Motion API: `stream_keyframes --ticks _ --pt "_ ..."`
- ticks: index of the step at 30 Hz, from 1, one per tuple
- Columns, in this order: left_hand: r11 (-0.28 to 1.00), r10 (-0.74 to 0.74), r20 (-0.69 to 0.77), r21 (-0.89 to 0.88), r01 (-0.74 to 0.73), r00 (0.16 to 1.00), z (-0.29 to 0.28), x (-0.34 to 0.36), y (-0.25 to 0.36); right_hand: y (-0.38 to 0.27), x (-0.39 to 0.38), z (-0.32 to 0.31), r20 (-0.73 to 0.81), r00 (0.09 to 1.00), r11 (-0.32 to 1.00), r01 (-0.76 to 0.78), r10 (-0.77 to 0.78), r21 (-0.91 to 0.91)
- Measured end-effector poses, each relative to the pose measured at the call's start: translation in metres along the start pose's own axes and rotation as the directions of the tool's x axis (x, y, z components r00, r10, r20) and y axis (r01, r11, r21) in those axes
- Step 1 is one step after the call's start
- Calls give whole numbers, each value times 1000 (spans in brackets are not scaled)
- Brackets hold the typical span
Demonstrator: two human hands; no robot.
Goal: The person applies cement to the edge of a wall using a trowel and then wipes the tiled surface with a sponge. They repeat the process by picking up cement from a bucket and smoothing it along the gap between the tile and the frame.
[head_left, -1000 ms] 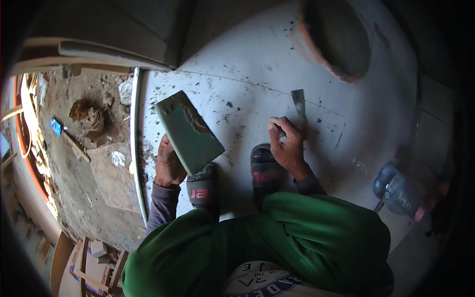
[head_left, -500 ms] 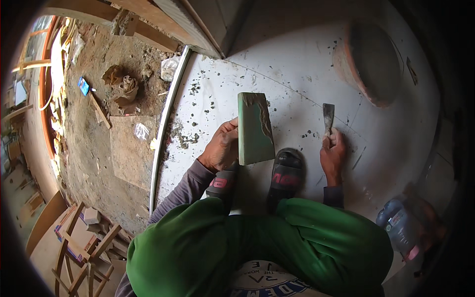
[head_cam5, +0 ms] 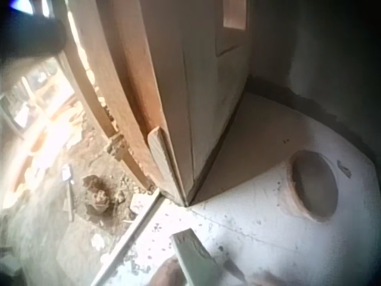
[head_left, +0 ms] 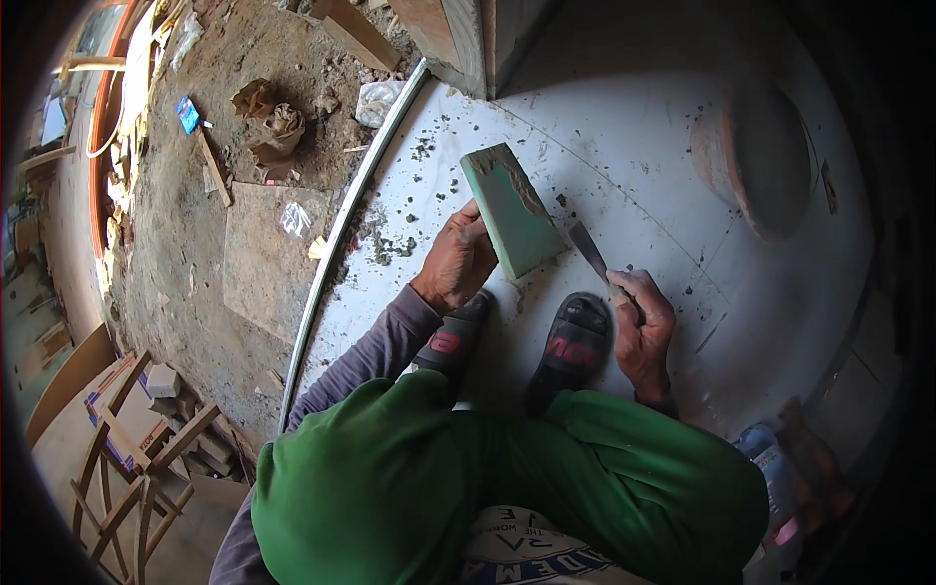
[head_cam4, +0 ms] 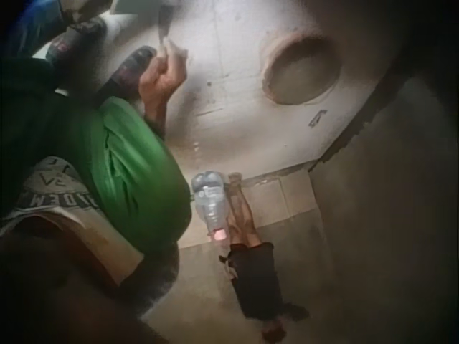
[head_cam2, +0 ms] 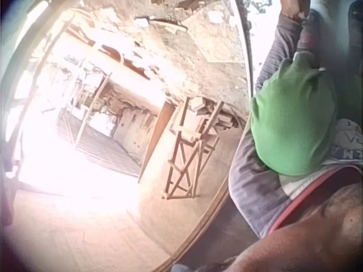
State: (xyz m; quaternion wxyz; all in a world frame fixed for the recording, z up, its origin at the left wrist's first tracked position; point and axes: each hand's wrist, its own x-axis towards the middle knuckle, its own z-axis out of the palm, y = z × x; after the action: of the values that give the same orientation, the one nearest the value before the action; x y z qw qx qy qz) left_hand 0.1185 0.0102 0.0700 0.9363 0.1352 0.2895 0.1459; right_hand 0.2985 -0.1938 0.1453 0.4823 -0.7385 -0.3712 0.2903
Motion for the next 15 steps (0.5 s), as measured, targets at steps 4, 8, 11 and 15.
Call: stream_keyframes --ticks 4,8,11,15 --pt "997 73 -14 40 -72 997 -2 2 2 -7 6 3 21 986 975 166 -165 -145" --pt "991 108 -1 76 -108 994 5 2 -2 -9 9 8 62 978 953 210 -202 -218" --pt "987 89 51 128 -95 995 11 2 -9 -7 11 9 31 987 970 158 -155 -185" --pt "959 14 73 281 -34 997 18 5 -15 -1 17 7 6 991 980 137 -137 -143"
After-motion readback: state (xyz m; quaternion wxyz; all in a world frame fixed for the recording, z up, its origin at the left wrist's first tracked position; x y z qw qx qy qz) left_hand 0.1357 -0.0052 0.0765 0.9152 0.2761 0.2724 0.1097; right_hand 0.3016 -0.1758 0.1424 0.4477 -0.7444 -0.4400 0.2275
